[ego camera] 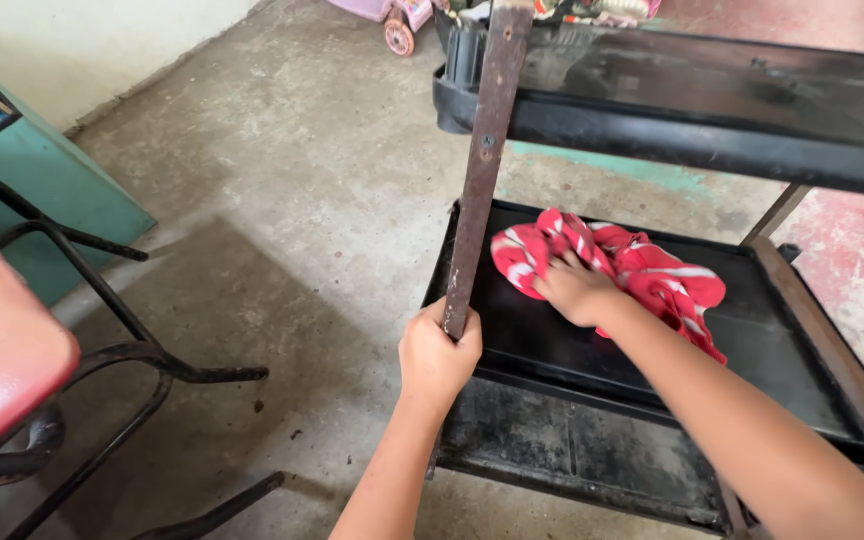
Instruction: Wiping down and cleaning a black plastic tiered storage shelf using a cloth and a spray bottle.
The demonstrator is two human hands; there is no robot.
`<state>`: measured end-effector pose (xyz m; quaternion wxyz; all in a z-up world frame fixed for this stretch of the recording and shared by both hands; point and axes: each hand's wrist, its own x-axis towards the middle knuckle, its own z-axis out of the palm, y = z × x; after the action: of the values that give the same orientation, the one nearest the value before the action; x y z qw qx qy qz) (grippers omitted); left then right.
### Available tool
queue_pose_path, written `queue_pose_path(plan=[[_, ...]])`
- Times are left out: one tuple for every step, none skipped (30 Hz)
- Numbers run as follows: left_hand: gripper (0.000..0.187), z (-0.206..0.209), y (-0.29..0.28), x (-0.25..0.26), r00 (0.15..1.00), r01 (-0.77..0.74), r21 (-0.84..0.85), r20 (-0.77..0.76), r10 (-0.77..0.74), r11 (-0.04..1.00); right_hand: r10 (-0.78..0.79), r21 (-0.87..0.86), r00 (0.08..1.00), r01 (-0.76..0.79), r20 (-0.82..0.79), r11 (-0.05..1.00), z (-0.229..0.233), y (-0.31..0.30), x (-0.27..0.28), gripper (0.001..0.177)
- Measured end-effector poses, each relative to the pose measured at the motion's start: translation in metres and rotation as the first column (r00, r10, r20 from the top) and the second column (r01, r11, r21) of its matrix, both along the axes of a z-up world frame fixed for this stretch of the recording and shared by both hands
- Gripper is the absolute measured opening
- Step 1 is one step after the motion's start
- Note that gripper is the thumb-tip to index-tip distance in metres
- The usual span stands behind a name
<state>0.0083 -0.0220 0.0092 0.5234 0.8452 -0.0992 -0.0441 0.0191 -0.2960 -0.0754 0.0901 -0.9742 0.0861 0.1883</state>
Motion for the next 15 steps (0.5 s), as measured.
queue_pose_path(plan=[[0.024, 0.002, -0.001, 0.003, 1.000, 0.000, -0.008, 0.002, 0.000, 1.000, 0.000, -0.008, 1.000, 0.000, 0.002, 1.000, -0.003, -0.016, -0.007, 0.050], [0.021, 0.002, 0.001, 0.003, 1.000, 0.007, -0.015, 0.013, -0.007, 1.000, -0.060, 0.011, 0.998, 0.060, 0.027, 0.998, -0.009, -0.028, -0.018, 0.054], [0.019, 0.003, 0.004, 0.003, 1.000, 0.014, -0.021, 0.024, -0.014, 1.000, -0.120, 0.030, 0.991, 0.118, 0.052, 0.993, -0.015, -0.040, -0.029, 0.061], [0.019, 0.002, 0.004, 0.003, 1.000, 0.011, -0.028, 0.022, -0.010, 1.000, -0.116, 0.023, 0.992, 0.115, 0.051, 0.993, -0.015, -0.041, -0.031, 0.061], [0.019, 0.002, 0.004, 0.003, 1.000, 0.014, -0.033, 0.027, -0.013, 0.999, -0.153, -0.019, 0.988, 0.153, -0.017, 0.988, -0.016, -0.043, -0.034, 0.057], [0.019, 0.002, 0.003, 0.005, 0.999, 0.019, -0.039, 0.034, -0.018, 0.999, -0.195, -0.065, 0.977, 0.190, -0.082, 0.980, -0.015, -0.047, -0.036, 0.055], [0.019, -0.001, 0.004, 0.004, 0.999, 0.019, -0.047, 0.033, -0.017, 0.999, -0.195, -0.074, 0.977, 0.189, -0.081, 0.979, -0.015, -0.035, -0.031, 0.055], [0.020, -0.004, 0.005, 0.004, 0.999, 0.019, -0.049, 0.029, -0.018, 0.999, 0.005, -0.152, 0.988, -0.028, -0.151, 0.988, -0.017, -0.021, -0.025, 0.049], [0.020, -0.008, 0.006, 0.005, 1.000, 0.019, -0.050, 0.024, -0.018, 0.999, 0.198, -0.215, 0.953, -0.249, -0.230, 0.944, -0.019, -0.009, -0.019, 0.045], [0.020, -0.013, 0.006, 0.003, 1.000, 0.020, -0.045, 0.018, -0.019, 0.999, 0.199, -0.208, 0.951, -0.249, -0.235, 0.946, -0.002, 0.023, -0.014, 0.045], [0.019, -0.017, 0.005, 0.002, 0.996, 0.027, -0.072, 0.090, -0.021, 0.997, 0.110, -0.001, 0.990, -0.110, -0.085, 0.994, 0.015, 0.054, -0.008, 0.051], [0.019, -0.021, 0.005, 0.006, 0.985, 0.035, -0.096, 0.173, -0.018, 0.995, -0.005, 0.223, 0.999, -0.007, 0.054, 0.975, 0.033, 0.086, 0.004, 0.066], [0.019, -0.017, 0.006, 0.005, 0.984, 0.033, -0.086, 0.177, -0.018, 0.996, -0.003, 0.232, 0.998, -0.010, 0.058, 0.973, 0.027, 0.079, 0.018, 0.066], [0.017, -0.012, 0.008, 0.006, 0.991, 0.021, -0.096, 0.130, -0.009, 0.995, 0.083, 0.053, 0.993, -0.079, -0.089, 0.995, 0.020, 0.075, 0.035, 0.053], [0.015, -0.008, 0.010, 0.007, 0.997, 0.009, -0.106, 0.083, 0.000, 0.994, 0.150, -0.120, 0.957, -0.184, -0.247, 0.976, 0.013, 0.071, 0.052, 0.047]])
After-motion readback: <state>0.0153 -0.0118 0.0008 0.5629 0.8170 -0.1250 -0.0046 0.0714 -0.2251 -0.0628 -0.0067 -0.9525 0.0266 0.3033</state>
